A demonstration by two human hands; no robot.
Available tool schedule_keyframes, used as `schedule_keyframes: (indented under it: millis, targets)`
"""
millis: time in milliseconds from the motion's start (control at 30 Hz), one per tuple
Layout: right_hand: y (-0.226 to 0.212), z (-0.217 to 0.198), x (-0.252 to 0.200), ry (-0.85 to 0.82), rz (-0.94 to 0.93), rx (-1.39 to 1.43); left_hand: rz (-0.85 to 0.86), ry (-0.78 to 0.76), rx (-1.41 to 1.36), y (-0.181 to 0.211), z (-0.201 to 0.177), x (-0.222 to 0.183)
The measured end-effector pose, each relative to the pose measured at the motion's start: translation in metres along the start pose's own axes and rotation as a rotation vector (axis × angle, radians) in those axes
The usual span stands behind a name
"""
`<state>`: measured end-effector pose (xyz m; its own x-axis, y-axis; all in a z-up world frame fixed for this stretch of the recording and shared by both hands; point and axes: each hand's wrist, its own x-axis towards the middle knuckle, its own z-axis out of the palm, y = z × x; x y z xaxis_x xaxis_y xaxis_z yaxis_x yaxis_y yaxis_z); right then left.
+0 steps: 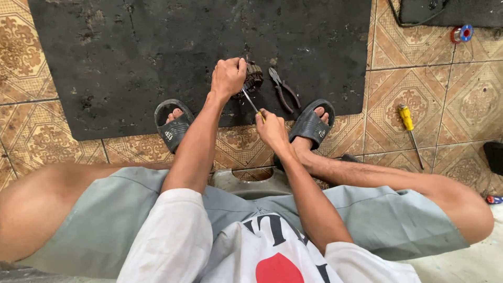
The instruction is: The person is using a screwdriver and pliers to pry and remove copper wires from an electric motor stator.
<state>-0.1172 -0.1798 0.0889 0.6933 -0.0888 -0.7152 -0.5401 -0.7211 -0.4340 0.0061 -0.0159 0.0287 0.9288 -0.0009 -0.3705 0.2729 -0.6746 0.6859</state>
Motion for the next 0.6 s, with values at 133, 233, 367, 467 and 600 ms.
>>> schedule_keyframes:
  millis: [133, 233, 367, 467, 600]
  targets:
    - [-0.021, -0.005, -0.005, 0.004, 0.025, -0.077, 0.045, 0.0, 0.0, 0.012, -0.012, -0.007]
    - [0.028, 0.017, 0.051, 0.001, -0.008, 0.0, 0.062, -0.004, -0.008, -0.001, -0.007, -0.001]
    - [0.027, 0.008, 0.035, -0.03, 0.001, 0.024, 0.021, -0.014, -0.007, -0.002, -0.001, 0.007]
    - [0.002, -0.01, 0.012, 0.038, -0.09, -0.002, 0.114, 0.074, 0.007, 0.004, -0.007, 0.012]
    - [0.003, -0.012, -0.001, -0.015, 0.027, 0.074, -0.011, 0.004, 0.005, 0.004, -0.006, 0.003]
